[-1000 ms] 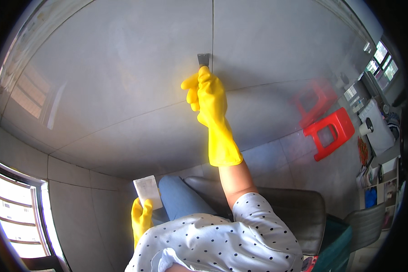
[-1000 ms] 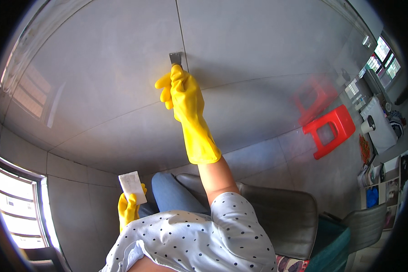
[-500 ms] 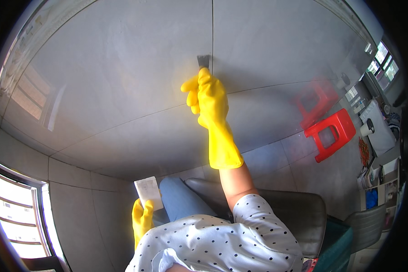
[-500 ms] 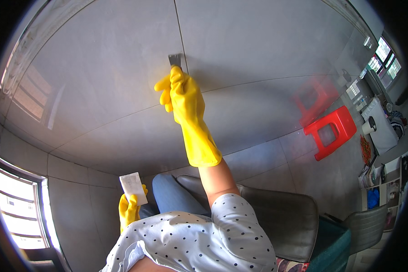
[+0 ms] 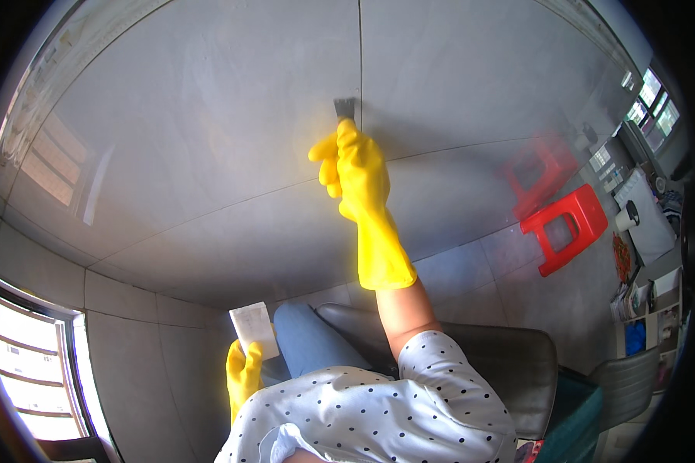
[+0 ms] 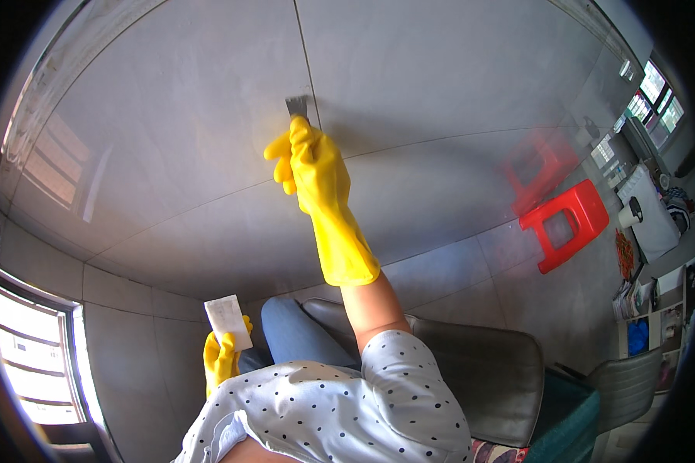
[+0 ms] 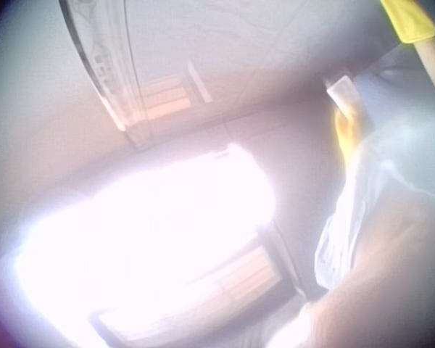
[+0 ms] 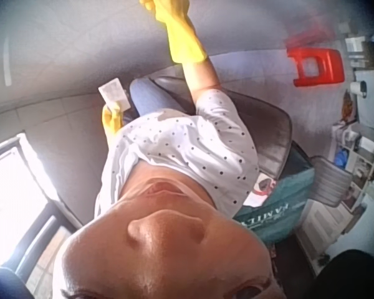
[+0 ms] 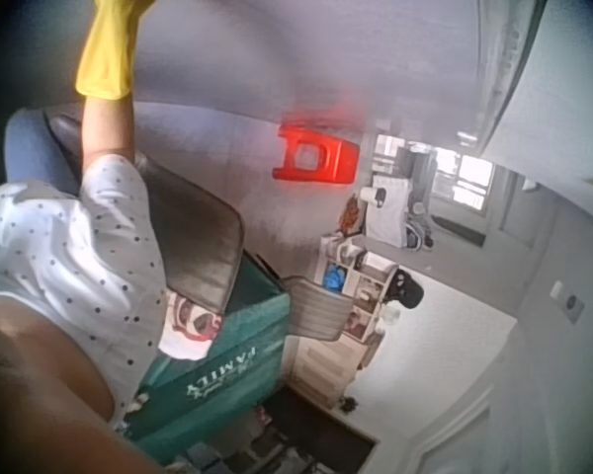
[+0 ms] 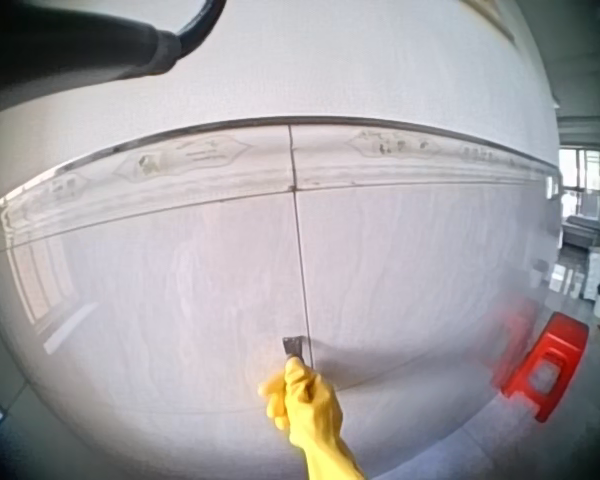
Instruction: The person sits on the floor and scrubs a tiled wall with a white sponge. They then switch to a scraper tool to remove residue from the grout lines and the wall surface.
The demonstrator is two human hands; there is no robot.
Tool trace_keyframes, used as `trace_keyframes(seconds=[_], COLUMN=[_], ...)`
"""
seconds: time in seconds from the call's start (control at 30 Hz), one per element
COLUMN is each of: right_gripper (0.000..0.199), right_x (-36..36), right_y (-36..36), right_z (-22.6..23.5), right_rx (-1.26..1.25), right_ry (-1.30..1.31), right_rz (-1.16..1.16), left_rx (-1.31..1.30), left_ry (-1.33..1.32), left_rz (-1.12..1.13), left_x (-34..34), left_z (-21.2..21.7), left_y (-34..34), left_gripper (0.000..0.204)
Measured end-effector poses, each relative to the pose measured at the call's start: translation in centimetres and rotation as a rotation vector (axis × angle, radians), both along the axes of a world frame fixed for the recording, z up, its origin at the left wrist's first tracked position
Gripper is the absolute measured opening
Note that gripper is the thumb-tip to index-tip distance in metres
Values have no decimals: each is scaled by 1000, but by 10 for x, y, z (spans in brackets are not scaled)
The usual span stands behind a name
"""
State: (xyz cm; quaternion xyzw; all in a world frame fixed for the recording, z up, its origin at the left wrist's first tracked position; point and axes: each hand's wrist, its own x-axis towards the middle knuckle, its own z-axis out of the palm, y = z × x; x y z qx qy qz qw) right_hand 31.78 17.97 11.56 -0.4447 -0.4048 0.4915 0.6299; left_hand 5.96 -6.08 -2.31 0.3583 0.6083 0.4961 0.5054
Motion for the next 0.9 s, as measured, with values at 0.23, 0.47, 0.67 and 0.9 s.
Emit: trace_keyframes(seconds=[0.23,0.47,0.67,0.9], right_gripper=[59,55,54,59], right_x=[-1,6,6,18], right_y=[-1,-11,-7,-5], right_z=[-18,-4,4,-28], right_rx=[21,-119,-47,45], right_ry=[21,-27,-30,17], right_rz=[4,46,2,6], left_rx=[17,7,6,51], left_ry=[-17,-3,5,-42], left_rz=[15,10,-7,-2], left_x=[0,2,-2,8], left_z=[-1,1,0,13], left_y=[1,-2,0,2], left_gripper=[40,39,38,40])
